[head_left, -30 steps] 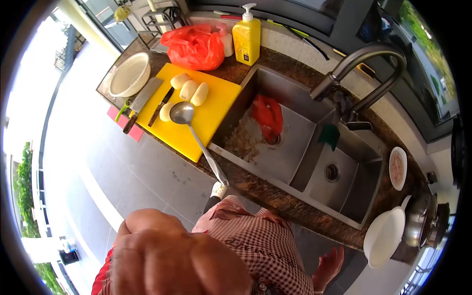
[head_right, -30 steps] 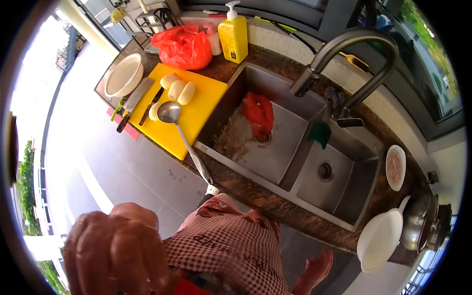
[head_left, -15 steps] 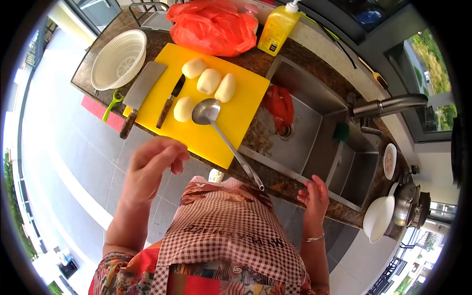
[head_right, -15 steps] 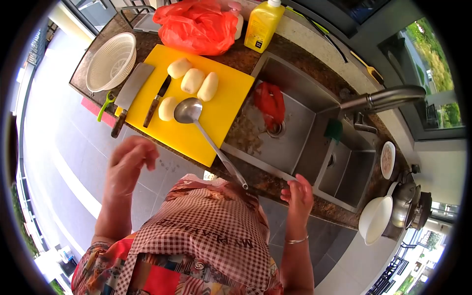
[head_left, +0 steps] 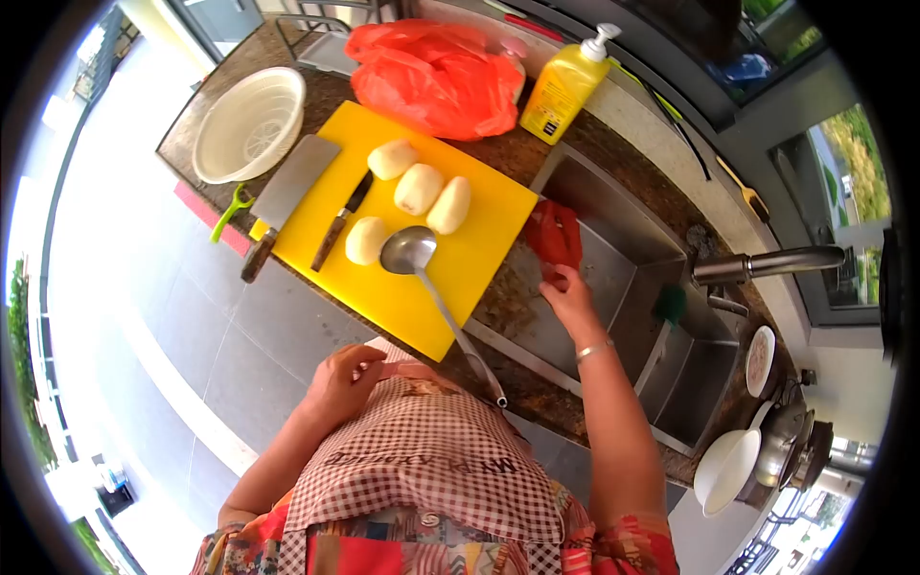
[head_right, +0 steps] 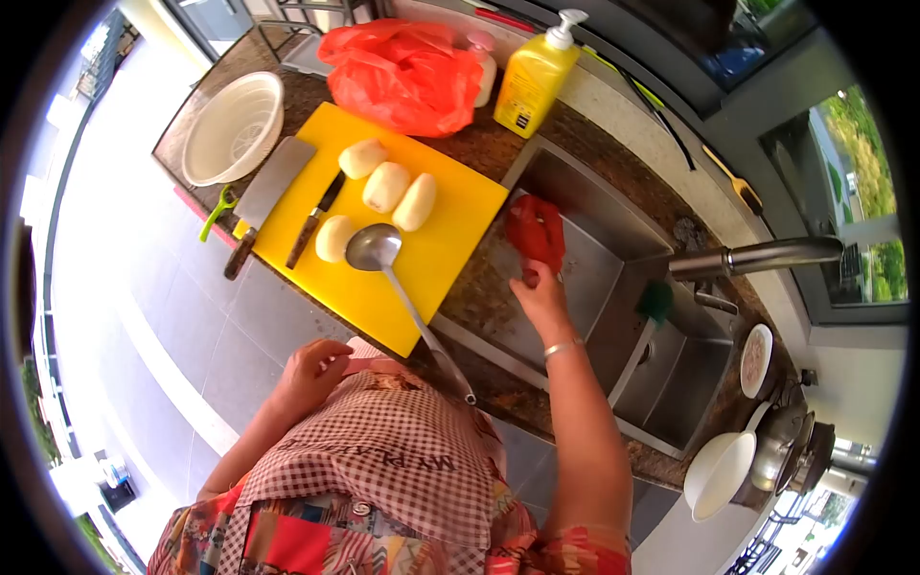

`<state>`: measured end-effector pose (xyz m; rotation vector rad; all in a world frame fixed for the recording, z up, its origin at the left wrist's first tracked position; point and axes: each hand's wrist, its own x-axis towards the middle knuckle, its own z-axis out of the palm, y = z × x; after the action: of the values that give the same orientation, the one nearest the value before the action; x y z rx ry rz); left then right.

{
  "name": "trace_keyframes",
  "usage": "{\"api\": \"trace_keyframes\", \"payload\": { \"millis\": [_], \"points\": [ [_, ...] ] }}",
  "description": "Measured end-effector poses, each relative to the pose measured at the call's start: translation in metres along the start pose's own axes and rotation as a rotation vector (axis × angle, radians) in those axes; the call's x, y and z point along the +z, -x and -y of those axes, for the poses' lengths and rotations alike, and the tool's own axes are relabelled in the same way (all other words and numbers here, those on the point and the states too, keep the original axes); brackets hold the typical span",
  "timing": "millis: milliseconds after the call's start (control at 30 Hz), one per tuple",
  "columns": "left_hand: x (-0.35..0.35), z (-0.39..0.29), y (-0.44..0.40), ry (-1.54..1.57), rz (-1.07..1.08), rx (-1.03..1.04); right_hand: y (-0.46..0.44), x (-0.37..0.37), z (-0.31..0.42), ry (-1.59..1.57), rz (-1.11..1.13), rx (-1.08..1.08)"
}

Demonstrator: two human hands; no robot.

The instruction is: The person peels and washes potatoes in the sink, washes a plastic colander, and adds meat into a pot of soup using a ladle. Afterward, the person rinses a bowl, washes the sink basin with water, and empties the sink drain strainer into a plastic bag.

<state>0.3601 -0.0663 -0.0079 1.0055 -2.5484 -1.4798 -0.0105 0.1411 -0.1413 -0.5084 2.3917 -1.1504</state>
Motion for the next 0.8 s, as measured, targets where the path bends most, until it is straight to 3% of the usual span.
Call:
{"api": "trace_keyframes", "payload": {
  "millis": [133,367,400,433,600,700,800],
  "points": [
    [0.018,0.024,0.01,-0.202,-0.077,-0.094,-0.037,-0.008,-0.04,0.044,0.039,0.081],
    [0.054,0.082,0.045,-0.245,0.055,-0.374,-0.102,-0.008,-0.054,0.32,-0.174,0.01],
    [0.057,0.083,0.049,-0.186,0.061,-0.415,-0.111,-0.001,-0.061,0.334,-0.199,-0.039],
    [0.062,0.1,0.058,-0.111,0.083,-0.582,-0.117,0.006,-0.064,0.341,-0.201,-0.068],
    [0.08,0.126,0.083,-0.069,0.121,-0.68,-0.15,0.035,-0.06,0.282,-0.24,-0.08],
    [0.088,0.132,0.088,-0.064,0.153,-0.705,-0.14,0.026,-0.03,0.272,-0.115,0.079],
    [0.093,0.133,0.085,-0.1,0.173,-0.662,-0.169,0.034,-0.071,0.154,0.077,0.105]
  ]
}}
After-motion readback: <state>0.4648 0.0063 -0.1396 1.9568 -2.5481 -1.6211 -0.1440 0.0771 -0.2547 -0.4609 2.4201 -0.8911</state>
